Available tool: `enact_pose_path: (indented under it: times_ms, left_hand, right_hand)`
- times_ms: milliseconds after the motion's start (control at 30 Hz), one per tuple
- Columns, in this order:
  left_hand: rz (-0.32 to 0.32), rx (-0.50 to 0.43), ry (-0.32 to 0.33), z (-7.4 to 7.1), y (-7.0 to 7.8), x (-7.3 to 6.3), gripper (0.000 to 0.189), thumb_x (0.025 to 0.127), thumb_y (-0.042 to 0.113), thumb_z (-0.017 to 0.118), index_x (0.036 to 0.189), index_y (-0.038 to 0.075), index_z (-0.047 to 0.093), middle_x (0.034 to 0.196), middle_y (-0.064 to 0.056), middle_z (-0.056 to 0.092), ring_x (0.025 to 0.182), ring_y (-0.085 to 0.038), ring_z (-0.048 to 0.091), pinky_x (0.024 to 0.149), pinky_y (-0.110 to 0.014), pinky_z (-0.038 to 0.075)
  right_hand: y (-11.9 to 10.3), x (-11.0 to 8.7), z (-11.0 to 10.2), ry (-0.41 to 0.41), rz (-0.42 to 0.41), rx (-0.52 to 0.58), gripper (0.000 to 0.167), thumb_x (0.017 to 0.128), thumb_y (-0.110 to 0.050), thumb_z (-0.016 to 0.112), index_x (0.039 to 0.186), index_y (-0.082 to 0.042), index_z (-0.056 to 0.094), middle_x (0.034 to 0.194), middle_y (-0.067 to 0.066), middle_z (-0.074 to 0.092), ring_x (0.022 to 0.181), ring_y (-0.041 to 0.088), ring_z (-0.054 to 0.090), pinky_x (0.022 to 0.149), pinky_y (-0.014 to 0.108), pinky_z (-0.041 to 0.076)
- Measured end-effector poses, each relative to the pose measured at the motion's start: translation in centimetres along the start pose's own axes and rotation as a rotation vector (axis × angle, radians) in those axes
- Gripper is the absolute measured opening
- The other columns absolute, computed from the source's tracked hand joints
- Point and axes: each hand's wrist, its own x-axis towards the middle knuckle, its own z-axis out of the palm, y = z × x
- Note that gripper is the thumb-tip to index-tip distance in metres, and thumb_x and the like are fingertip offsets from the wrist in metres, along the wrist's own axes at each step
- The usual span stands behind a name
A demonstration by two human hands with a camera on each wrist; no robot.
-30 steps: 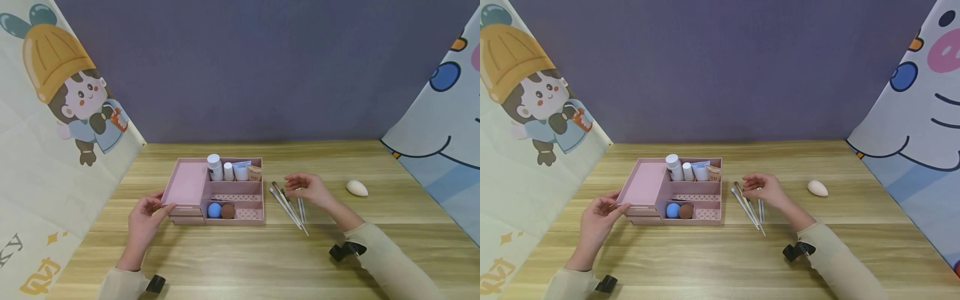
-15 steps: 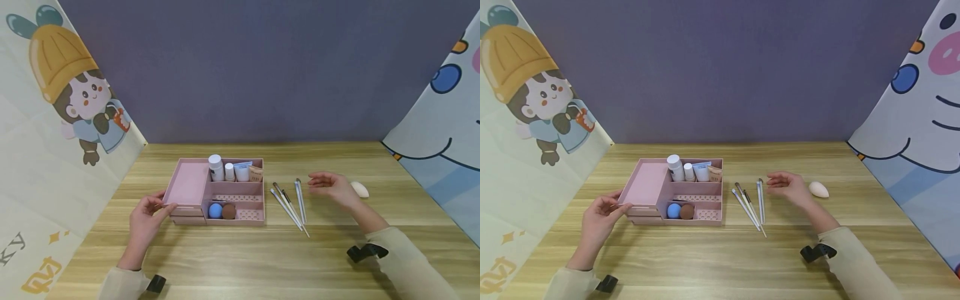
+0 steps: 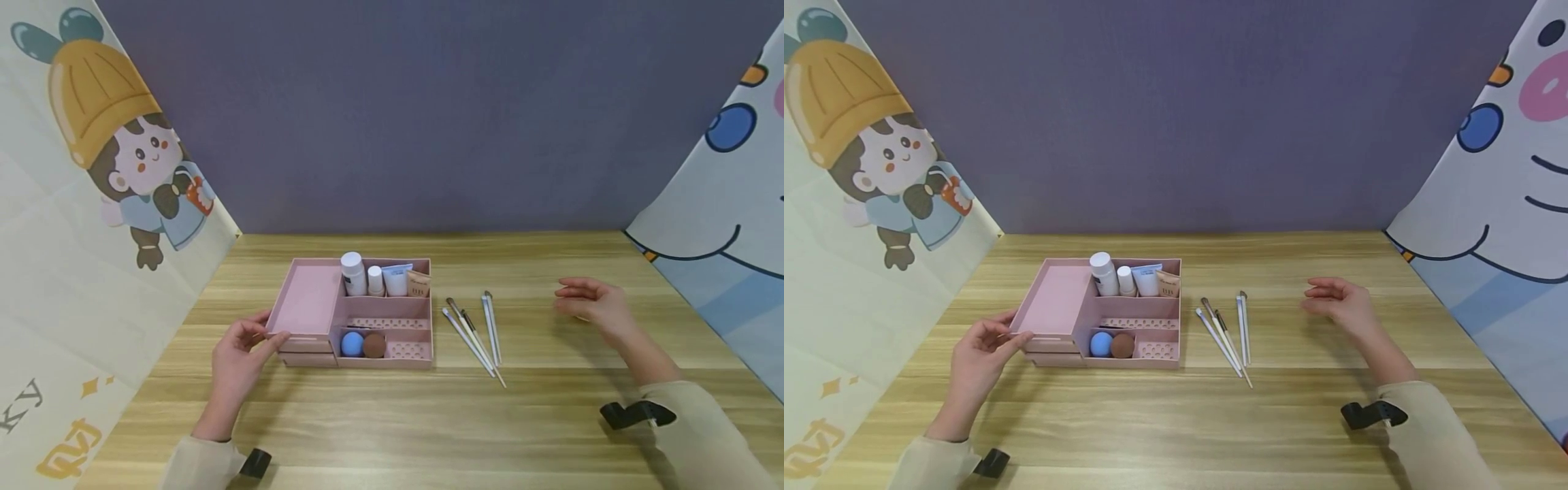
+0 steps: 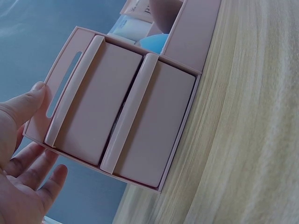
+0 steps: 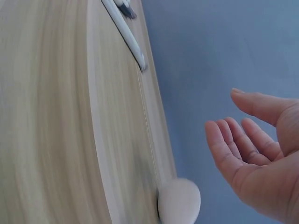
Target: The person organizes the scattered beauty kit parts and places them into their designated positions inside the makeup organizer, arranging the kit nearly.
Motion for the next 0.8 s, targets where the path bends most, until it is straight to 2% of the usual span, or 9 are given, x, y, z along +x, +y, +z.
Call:
enact_pose_path:
  times_ms: [200, 333, 500, 567, 633, 800]
  left_hand:
    - [-0.014, 0.009, -0.005, -0.1, -0.1, -0.1, 0.029, 0.081, -0.005, 0.079, 0.092, -0.007, 0.053, 0.127, -0.018, 0.064, 0.097, 0.007, 0.059, 0.083, -0.009, 0.050]
    - [-0.017, 0.020, -0.011, -0.1, -0.1, -0.1, 0.029, 0.082, -0.002, 0.080, 0.093, -0.007, 0.053, 0.128, -0.017, 0.064, 0.097, 0.007, 0.059, 0.084, -0.009, 0.049]
    - [-0.012, 0.022, -0.011, -0.1, -0.1, 0.0, 0.029, 0.082, -0.002, 0.080, 0.092, -0.007, 0.053, 0.128, -0.016, 0.064, 0.098, 0.007, 0.059, 0.084, -0.010, 0.049]
    - [-0.007, 0.018, -0.008, -0.1, -0.2, 0.0, 0.029, 0.081, -0.003, 0.080, 0.092, -0.007, 0.053, 0.127, -0.016, 0.064, 0.098, 0.006, 0.059, 0.084, -0.010, 0.049]
    - [-0.003, 0.013, -0.007, -0.1, -0.2, 0.1, 0.028, 0.081, -0.005, 0.080, 0.091, -0.007, 0.053, 0.127, -0.016, 0.064, 0.098, 0.006, 0.059, 0.083, -0.010, 0.050]
    - [-0.001, 0.004, -0.006, 0.0, -0.3, 0.1, 0.028, 0.081, -0.005, 0.079, 0.091, -0.007, 0.053, 0.127, -0.017, 0.064, 0.097, 0.006, 0.060, 0.083, -0.010, 0.050]
  right_hand:
    - [0.6, -0.3, -2.0, 0.055, 0.040, -0.008, 0.043, 0.090, 0.002, 0.070, 0.108, -0.037, 0.064, 0.097, -0.017, 0.068, 0.084, -0.001, 0.064, 0.069, 0.016, 0.055]
    - [1.3, -0.5, -3.3, 0.082, 0.066, 0.112, 0.042, 0.089, 0.005, 0.069, 0.106, -0.033, 0.067, 0.095, -0.012, 0.070, 0.082, 0.003, 0.066, 0.068, 0.019, 0.057]
    - [2.4, -0.6, -4.8, 0.102, 0.086, 0.337, 0.043, 0.088, 0.015, 0.064, 0.102, -0.025, 0.071, 0.092, -0.005, 0.071, 0.079, 0.009, 0.070, 0.067, 0.023, 0.060]
    - [2.8, -0.7, -5.3, 0.114, 0.104, 0.377, 0.043, 0.088, 0.017, 0.062, 0.100, -0.024, 0.071, 0.090, -0.004, 0.071, 0.077, 0.011, 0.071, 0.067, 0.025, 0.060]
    - [3.2, -0.8, -5.8, 0.126, 0.130, 0.388, 0.044, 0.088, 0.018, 0.062, 0.098, -0.024, 0.071, 0.088, -0.003, 0.070, 0.076, 0.012, 0.071, 0.066, 0.025, 0.060]
    - [4.2, -0.8, -6.7, 0.120, 0.204, 0.325, 0.041, 0.088, 0.013, 0.065, 0.094, -0.027, 0.068, 0.088, -0.007, 0.069, 0.077, 0.010, 0.070, 0.067, 0.025, 0.060]
